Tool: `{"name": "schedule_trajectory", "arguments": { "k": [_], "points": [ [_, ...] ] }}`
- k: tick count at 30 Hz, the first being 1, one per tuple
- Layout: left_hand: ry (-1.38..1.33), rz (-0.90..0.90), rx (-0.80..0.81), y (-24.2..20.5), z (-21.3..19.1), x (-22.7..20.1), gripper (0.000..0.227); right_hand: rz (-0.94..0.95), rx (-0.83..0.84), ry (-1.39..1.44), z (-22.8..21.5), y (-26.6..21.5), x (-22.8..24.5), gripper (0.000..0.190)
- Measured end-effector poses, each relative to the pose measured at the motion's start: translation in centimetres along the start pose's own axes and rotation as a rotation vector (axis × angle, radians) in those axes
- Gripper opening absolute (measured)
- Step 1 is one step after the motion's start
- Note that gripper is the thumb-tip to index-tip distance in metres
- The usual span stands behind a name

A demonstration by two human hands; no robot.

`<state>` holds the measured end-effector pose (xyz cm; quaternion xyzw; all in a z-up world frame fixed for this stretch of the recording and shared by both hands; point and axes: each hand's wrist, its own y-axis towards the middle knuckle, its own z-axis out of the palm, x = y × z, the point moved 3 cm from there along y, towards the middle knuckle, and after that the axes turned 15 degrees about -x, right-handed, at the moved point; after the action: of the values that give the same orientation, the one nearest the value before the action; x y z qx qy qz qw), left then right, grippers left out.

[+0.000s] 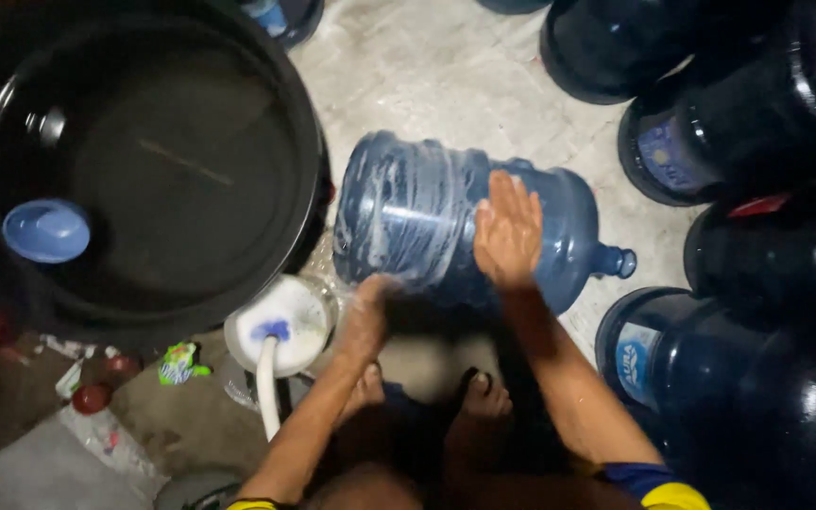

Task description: The person scrubs a large blue water jug with a soapy sponge and rinses it with water from a small cup. They rotate the jug to clean different sides and then place it upright among other jugs.

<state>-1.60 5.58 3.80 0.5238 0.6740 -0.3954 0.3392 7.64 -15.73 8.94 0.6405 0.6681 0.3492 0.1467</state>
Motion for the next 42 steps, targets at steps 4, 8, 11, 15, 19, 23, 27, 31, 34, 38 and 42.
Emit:
{"name": "schedule_trajectory", "arguments": {
  "k": [4,8,11,15,19,23,27,31,34,38,42],
  "points": [
    [0.034,0.414,-0.295,-1.1,-1.2,6.3,0.024,0.004,0.148,-0.018,1.9,-0.5,-1.7,0.044],
    [0.051,0.367,-0.544,-2.4,-5.3,7.4,0.017,0.031,0.222,-0.014,1.8,-0.4,-2.1,0.046],
    [0.069,0.276,-0.662,-2.6,-9.7,4.8,0.027,0.025,0.217,0.009,1.6,0.5,-1.5,0.051],
    [0.223,0.169,-0.577,-3.6,-13.6,3.6,0.025,-0.002,0.223,0.018,1.1,0.3,-1.7,0.065],
    [0.28,0.336,-1.162,1.0,-23.3,12.3,0.005,0.002,0.234,0.024,1.5,0.1,-2.2,0.074],
    [-0.455,-0.864,-1.19,9.2,-30.2,24.9,0.042,0.001,0.235,0.021,1.3,0.4,-2.0,0.077],
    [-0.663,-1.229,-0.94,15.1,-31.5,35.4,0.063,0.025,0.292,0.023,0.7,0.6,-1.5,0.087],
    [-0.856,-1.229,-0.845,15.6,-34.1,31.9,0.049,0.047,0.297,-0.03,-1.4,2.1,0.6,0.101],
    [-1.217,-1.182,-0.954,19.1,-35.5,37.8,0.083,0.066,0.496,-0.024,-1.5,2.2,0.8,0.118],
    [-0.463,-1.082,-1.264,18.5,-35.0,36.2,0.056,0.038,0.353,0.049,-1.3,1.5,0.3,0.134],
    [0.344,-0.555,-1.226,17.0,-32.3,34.1,0.063,0.087,0.431,0.056,-1.1,1.8,0.8,0.132]
  ]
}}
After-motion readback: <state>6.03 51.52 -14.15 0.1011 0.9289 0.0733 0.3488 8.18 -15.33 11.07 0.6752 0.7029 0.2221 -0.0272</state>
